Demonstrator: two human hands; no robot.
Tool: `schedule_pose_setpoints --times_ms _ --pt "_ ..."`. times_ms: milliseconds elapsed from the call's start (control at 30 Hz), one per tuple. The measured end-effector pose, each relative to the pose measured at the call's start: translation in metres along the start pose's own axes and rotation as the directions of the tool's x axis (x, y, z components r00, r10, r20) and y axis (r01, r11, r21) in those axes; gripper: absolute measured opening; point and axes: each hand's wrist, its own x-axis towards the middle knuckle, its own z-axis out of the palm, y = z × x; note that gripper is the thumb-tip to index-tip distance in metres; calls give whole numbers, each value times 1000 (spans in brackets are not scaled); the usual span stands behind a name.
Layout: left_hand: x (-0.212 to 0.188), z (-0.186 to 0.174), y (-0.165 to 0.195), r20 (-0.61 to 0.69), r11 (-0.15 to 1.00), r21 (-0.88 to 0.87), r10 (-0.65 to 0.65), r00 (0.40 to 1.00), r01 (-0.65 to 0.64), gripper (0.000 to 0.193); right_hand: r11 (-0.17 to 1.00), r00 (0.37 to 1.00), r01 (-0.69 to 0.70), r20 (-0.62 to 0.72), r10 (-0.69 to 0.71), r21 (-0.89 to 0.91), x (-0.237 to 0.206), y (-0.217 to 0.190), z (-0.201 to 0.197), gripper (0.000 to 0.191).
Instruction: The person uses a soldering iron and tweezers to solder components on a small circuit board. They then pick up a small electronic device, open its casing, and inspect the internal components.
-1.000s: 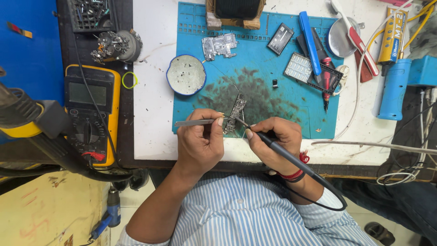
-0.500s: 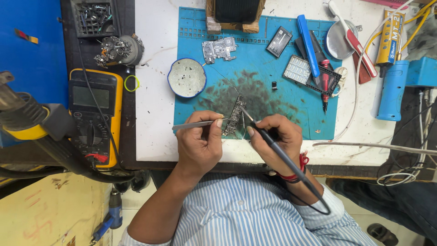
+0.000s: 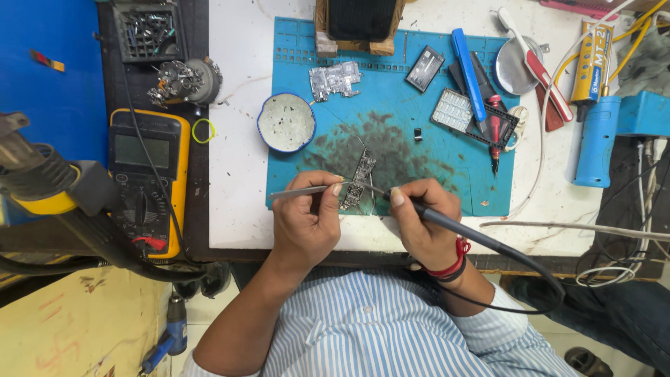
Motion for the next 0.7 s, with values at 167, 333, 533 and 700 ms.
schedule_pose_setpoints --times_ms 167,333,533,700 --pt "-1 0 0 3 999 21 33 999 -33 5 999 1000 19 15 -19 -37 2 -3 1 10" --pt "-2 -1 0 15 997 -32 -75 997 75 6 996 997 67 28 -65 -66 5 -6 1 9" --pt "-1 -2 1 35 999 11 -41 999 41 5 994 997 80 29 -78 -74 6 -6 2 9" --pt "0 -2 2 24 999 53 0 1000 -1 5 992 996 89 30 -87 -88 5 -6 1 9"
